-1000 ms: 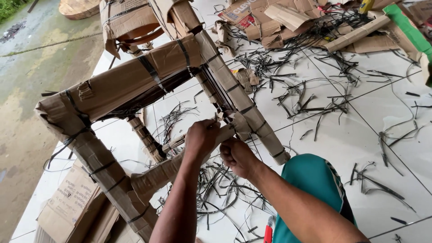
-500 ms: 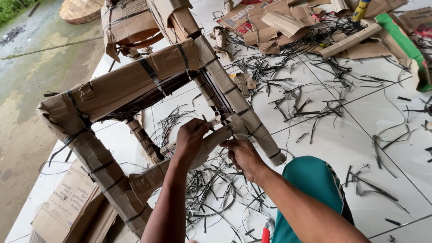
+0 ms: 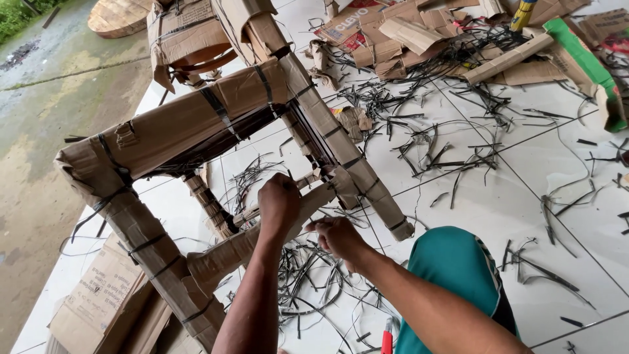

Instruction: Wrapping and securing cardboard padding onto a chair frame using plastic strips and a utility knife.

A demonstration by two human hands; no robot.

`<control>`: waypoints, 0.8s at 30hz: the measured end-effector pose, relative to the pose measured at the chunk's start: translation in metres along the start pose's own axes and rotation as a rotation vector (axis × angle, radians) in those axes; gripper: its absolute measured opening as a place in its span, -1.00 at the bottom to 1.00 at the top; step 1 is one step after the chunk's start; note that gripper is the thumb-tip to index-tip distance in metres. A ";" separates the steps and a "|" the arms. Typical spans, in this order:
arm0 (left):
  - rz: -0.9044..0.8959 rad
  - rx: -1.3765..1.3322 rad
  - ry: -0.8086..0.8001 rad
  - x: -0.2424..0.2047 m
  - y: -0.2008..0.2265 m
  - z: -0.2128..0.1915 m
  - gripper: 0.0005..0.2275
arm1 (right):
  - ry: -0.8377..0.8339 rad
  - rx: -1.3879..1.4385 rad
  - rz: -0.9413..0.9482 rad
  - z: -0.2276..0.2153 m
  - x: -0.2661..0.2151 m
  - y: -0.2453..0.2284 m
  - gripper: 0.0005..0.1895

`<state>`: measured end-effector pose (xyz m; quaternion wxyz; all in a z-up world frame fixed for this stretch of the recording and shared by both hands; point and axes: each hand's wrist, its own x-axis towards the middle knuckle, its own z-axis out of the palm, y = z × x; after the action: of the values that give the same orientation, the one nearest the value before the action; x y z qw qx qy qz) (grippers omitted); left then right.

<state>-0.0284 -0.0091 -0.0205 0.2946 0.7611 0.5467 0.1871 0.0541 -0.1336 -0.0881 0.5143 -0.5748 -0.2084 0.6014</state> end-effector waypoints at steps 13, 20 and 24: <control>0.061 -0.172 -0.047 -0.009 -0.010 -0.007 -0.81 | -0.026 -0.083 -0.253 0.005 -0.054 -0.044 -0.68; 0.646 0.161 0.198 -0.030 -0.028 0.021 -0.95 | 0.008 -0.223 -0.434 0.003 -0.056 -0.056 -0.71; 0.652 -0.035 0.147 -0.029 -0.020 0.006 -0.95 | 0.084 -0.314 -0.509 -0.003 -0.058 -0.060 -0.72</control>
<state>-0.0484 -0.0339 -0.0371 0.1922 0.8753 0.2908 0.3353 0.0689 -0.1617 -0.0106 0.5615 -0.6008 -0.4148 0.3895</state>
